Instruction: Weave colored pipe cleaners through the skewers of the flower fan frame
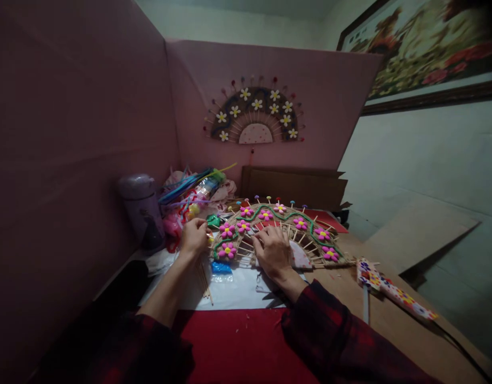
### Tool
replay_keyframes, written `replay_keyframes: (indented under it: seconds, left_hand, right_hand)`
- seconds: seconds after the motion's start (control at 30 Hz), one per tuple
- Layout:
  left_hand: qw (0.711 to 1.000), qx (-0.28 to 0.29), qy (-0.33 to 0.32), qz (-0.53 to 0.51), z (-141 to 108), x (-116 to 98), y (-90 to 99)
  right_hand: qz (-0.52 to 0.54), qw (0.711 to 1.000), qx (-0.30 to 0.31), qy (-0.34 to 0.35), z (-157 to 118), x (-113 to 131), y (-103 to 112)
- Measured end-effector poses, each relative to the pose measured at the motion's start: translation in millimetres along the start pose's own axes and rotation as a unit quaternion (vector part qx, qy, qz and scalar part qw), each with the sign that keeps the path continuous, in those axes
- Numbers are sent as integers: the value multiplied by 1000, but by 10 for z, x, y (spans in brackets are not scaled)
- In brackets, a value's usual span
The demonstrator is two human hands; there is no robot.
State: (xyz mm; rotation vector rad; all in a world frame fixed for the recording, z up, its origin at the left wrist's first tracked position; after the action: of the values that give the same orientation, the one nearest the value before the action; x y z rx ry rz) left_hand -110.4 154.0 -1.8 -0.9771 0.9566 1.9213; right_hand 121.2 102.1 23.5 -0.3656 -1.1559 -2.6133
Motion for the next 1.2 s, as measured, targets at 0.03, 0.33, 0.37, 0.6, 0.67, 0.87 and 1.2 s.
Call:
replay_keyframes:
  seconds: [0.03,0.33,0.37,0.6,0.67,0.87,1.2]
  left_hand:
    - [1000,-14,-11,24,10,-25,67]
    - [960,-115,-131,217,26,-386,440]
    - [955,-126,-145,228,59,-436,472]
    - [850,-31,-186,493,366,-727,367]
    - [828,-4,-163,536,410,-680,337]
    - [825,-17,-164,540,453,-624,366]
    - [920,-91,-236,300,389,-888,430]
  right_hand:
    - [5,1000,-4,2,-4,10,21]
    - [37,999,-11,23,-56,88,77]
    - [41,999,-14,24,-57,85,80]
    - [61,996,-20,63,-77,106,105]
    - [65,996,-24,63,-77,98,116]
    - [69,996,-10,57,-73,87,115]
    - [66,997,5,50,-74,81,88]
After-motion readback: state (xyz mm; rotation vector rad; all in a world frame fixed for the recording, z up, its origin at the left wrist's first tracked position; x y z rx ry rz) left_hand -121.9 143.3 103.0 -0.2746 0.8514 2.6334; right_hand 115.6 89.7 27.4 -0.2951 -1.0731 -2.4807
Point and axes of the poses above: each hand's wrist, its own z-axis towards the middle knuckle, its own y-axis out of the back of the hand, x = y × z, the point moved 9 cm from there along z, towards the middle knuckle, and after that the axes turned 15 degrees about -y, right-handed, at the moved point
